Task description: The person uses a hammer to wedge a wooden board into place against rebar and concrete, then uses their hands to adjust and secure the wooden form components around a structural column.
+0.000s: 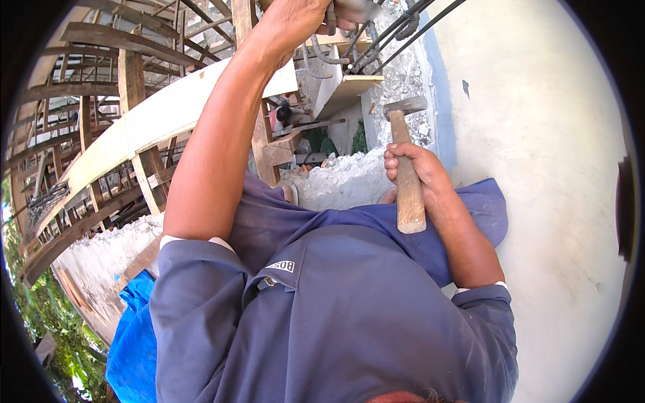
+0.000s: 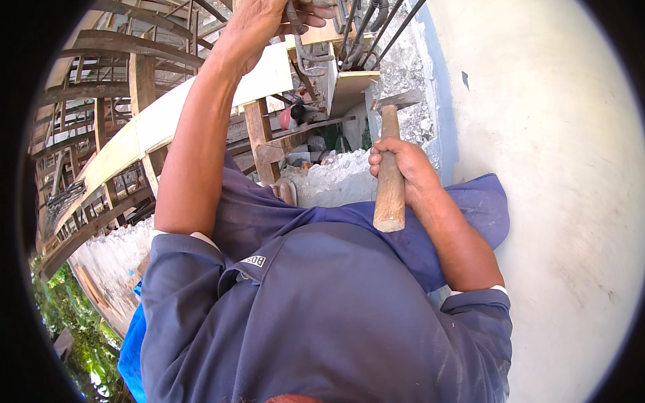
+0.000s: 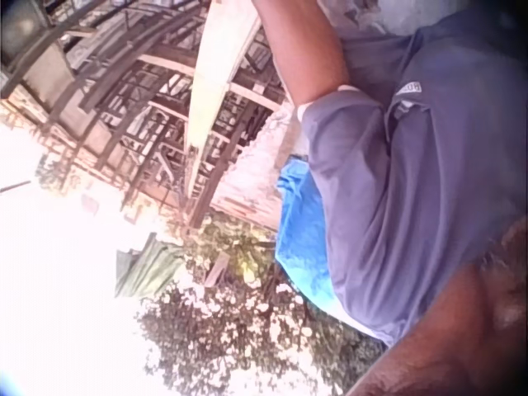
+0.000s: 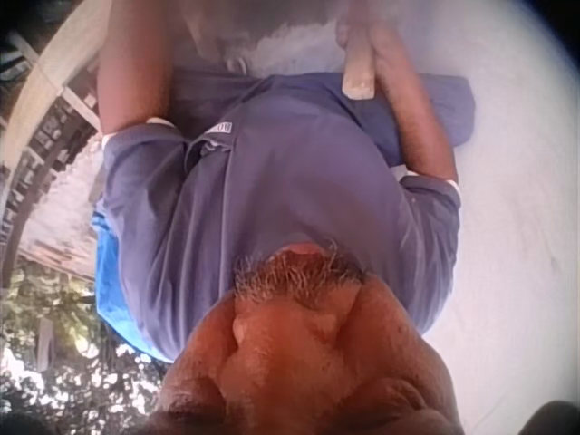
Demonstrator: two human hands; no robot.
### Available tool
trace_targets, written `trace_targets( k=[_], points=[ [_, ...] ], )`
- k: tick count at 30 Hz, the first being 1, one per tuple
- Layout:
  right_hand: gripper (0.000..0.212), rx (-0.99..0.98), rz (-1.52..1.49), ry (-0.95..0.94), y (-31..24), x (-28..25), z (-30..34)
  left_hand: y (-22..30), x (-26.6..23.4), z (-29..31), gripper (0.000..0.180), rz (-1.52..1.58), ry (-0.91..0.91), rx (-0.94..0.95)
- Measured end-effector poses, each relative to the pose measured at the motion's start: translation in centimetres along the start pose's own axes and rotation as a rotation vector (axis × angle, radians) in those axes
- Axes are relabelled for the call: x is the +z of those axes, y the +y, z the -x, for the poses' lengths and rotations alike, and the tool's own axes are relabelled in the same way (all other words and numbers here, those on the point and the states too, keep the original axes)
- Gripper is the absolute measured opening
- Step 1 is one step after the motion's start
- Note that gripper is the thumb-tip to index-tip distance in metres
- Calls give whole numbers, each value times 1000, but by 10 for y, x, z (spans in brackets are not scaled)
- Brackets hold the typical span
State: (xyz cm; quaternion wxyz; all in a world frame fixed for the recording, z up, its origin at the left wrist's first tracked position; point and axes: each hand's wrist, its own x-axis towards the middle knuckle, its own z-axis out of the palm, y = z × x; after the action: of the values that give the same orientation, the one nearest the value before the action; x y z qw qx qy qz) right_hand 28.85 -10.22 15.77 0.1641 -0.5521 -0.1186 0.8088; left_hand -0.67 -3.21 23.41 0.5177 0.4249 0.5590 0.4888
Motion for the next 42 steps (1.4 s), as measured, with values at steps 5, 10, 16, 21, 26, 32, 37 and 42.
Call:
trace_targets(
  k=[5, 10, 16, 21, 26, 32, 37, 42],
  points=[
    [14, 61, 85, -3, -3, 0, -2, 3, -4, 3, 67, -96, 35, 50],
    [15, 62, 42, -39, -1, -3, -6, -19, -5, -17, 64, 24, -18, 100],
    [24, 90, 110, -35, 3, -4, -8, -21, 9, -10, 62, 92, 202, 153],
    [25, 134, 78, -14, 6, -10, -15, -24, 3, -7, 62, 113, 191, 140],
    [24, 144, 98, 28, 3, -14, -19, -18, 3, -7, 66, -56, 198, 97],
    [25, 126, 132, 39, 4, -1, -12, -17, 1, -7, 63, -73, 186, 70],
    [27, 118, 163, 29, 4, 2, -11, -20, 0, -9, 61, -47, 209, 85],
    [28, 116, 151, 43, 6, 1, -10, -27, 2, -16, 60, -50, 200, 102]
  ],
)
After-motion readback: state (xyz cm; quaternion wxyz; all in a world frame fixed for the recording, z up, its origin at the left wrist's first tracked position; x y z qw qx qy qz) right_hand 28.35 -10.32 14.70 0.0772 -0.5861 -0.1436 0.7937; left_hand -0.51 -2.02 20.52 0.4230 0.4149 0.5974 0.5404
